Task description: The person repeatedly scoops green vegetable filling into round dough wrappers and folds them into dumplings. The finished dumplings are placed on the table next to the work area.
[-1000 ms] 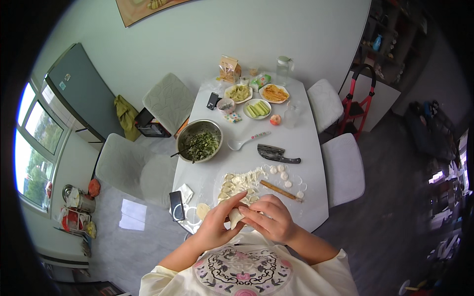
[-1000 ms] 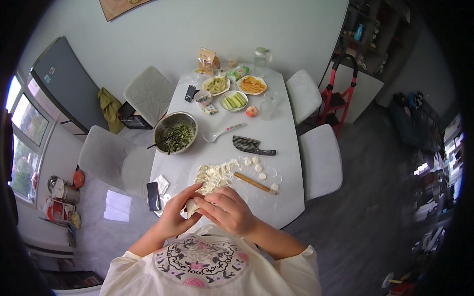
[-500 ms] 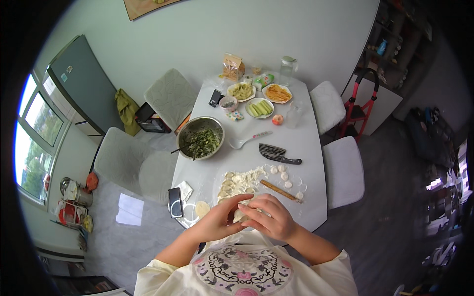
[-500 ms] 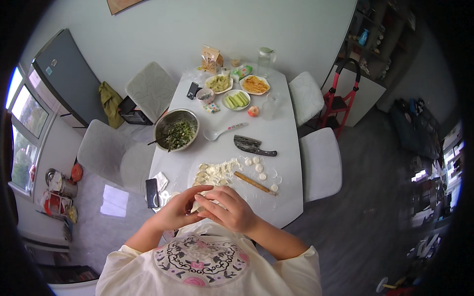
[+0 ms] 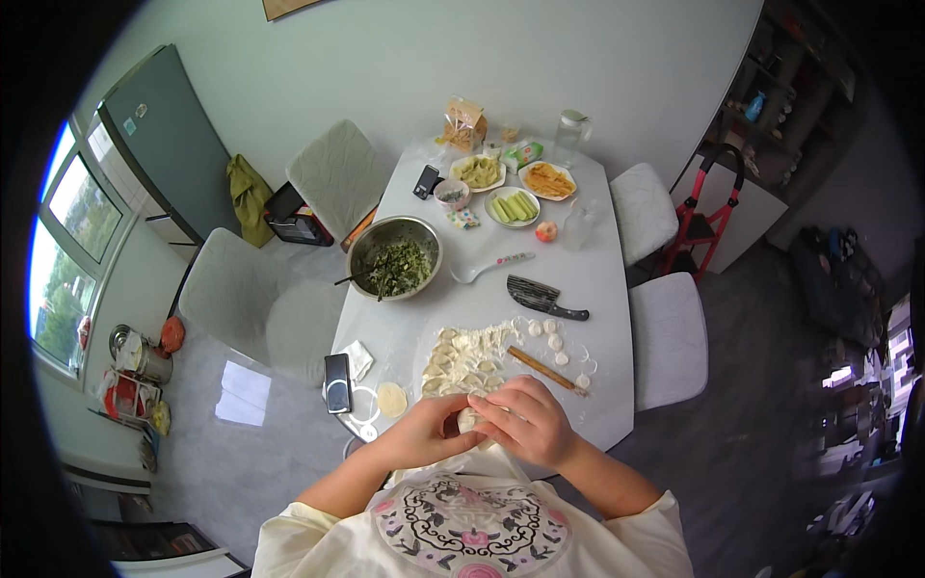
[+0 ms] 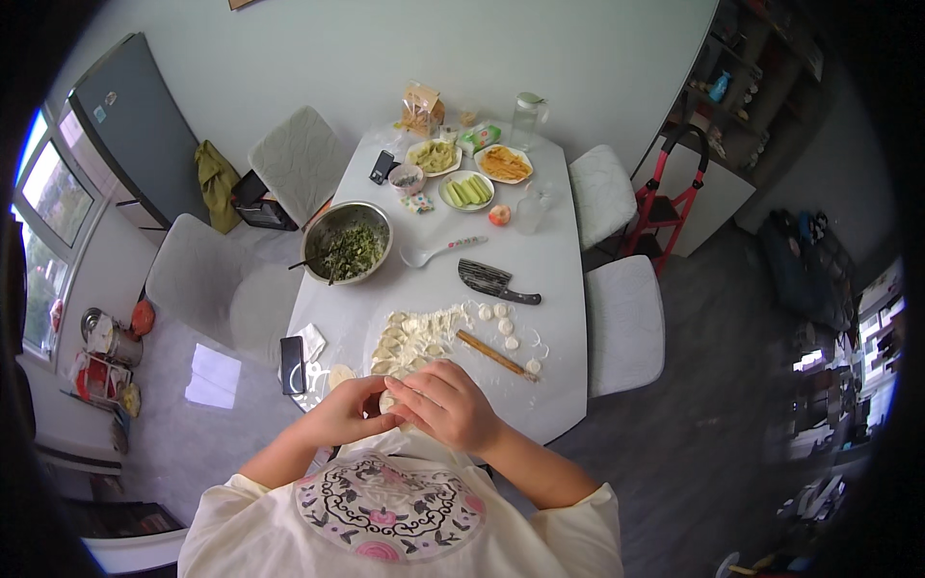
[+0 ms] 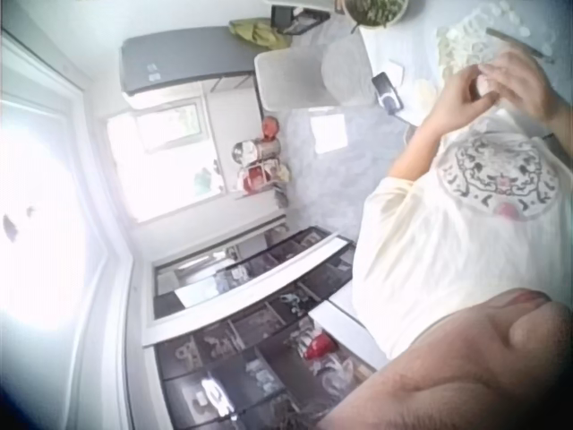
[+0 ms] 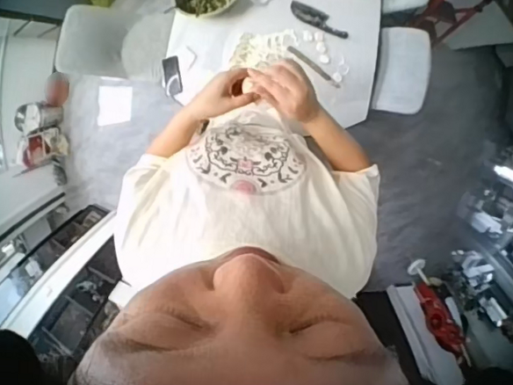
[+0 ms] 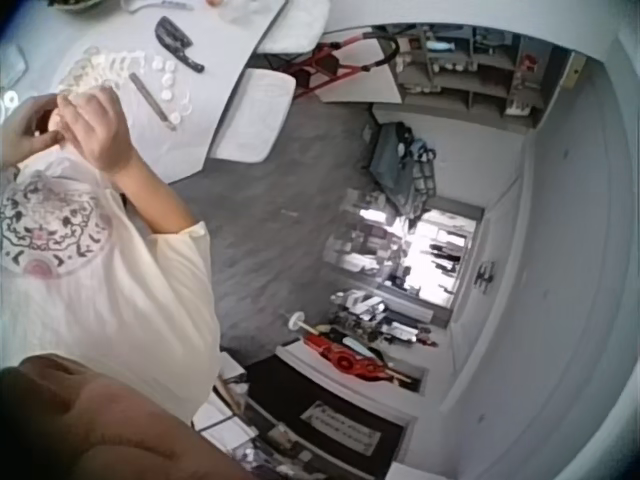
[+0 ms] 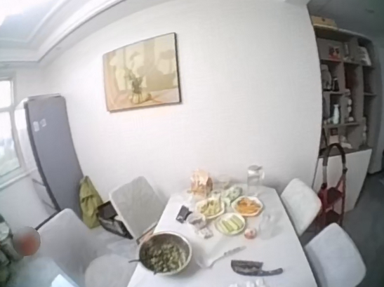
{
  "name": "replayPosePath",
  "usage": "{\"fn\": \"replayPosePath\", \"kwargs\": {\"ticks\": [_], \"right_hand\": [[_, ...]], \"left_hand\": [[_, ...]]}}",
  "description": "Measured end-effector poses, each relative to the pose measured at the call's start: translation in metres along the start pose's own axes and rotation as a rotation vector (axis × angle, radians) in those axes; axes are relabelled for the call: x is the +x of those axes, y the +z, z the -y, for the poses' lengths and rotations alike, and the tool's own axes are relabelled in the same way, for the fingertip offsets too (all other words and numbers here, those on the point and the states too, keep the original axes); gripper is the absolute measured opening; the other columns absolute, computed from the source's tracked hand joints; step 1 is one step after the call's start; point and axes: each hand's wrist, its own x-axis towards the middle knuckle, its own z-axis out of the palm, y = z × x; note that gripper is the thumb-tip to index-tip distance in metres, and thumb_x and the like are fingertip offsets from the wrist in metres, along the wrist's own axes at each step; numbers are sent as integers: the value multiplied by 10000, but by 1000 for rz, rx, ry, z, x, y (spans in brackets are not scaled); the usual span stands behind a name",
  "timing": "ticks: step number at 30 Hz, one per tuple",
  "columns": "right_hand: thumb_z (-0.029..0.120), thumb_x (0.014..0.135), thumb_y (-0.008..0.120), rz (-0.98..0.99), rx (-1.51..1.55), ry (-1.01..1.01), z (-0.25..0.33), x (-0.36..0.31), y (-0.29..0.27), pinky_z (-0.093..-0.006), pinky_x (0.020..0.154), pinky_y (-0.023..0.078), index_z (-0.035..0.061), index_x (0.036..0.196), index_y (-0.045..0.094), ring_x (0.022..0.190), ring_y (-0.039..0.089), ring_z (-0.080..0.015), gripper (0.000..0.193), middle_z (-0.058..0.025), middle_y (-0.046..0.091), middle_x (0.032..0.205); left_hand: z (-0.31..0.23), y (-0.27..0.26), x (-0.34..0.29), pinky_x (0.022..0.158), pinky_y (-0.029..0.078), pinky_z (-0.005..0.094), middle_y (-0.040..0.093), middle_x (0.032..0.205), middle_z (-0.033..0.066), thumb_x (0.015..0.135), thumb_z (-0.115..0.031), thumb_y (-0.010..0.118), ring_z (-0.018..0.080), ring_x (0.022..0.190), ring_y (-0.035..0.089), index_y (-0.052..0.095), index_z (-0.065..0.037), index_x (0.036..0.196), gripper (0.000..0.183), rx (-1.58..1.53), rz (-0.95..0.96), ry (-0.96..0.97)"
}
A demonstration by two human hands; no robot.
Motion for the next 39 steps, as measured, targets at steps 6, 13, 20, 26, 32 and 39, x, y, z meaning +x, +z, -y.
{"fn": "replayPosePath", "kwargs": {"ticks": [6,13,20,26,32,39], "right_hand": [[36,743,769,-18,5,-80,-8,-6,11,-342,703,504,-31,1014,681,839,572,-243,292,-67,600,912],[57,756,780,-9,18,-8,-3,-3,11,-360,713,509,-27,997,679,808,572,-242,274,-65,595,879],[8,733,780,-23,23,-15,-7,-5,15,-362,676,496,-37,977,696,783,583,-266,263,-96,631,891],[24,760,773,-33,24,29,-8,-18,21,-386,780,522,-44,994,697,872,610,-299,255,-120,637,930],[109,828,758,-42,430,512,-4,-14,19,-425,1040,446,36,1220,664,1271,527,-333,410,-160,577,1309],[60,866,709,-231,375,415,-2,-29,44,-454,1077,421,33,1123,707,1309,511,-340,258,-153,625,1274]], "left_hand": [[1,0,-1,547,389,233,520,735,-30,876,-222,763,58,626,443,608,8,1172,405,-7,27,3],[7,-4,-2,551,390,231,527,748,-29,881,-228,758,57,633,453,598,11,1200,429,-29,49,-14],[9,-4,1,560,392,225,522,748,-37,886,-230,753,46,646,452,602,9,1166,397,-52,68,-19],[18,-2,10,608,421,226,563,826,-22,905,-199,735,51,691,485,581,1,1191,382,-69,101,-45],[44,5,16,904,457,261,558,1167,31,944,-99,670,120,1079,535,452,-28,1339,456,-510,36,154],[36,22,20,922,451,262,511,1240,35,954,-34,619,101,1122,508,420,-19,1365,457,-545,-17,197]]}}
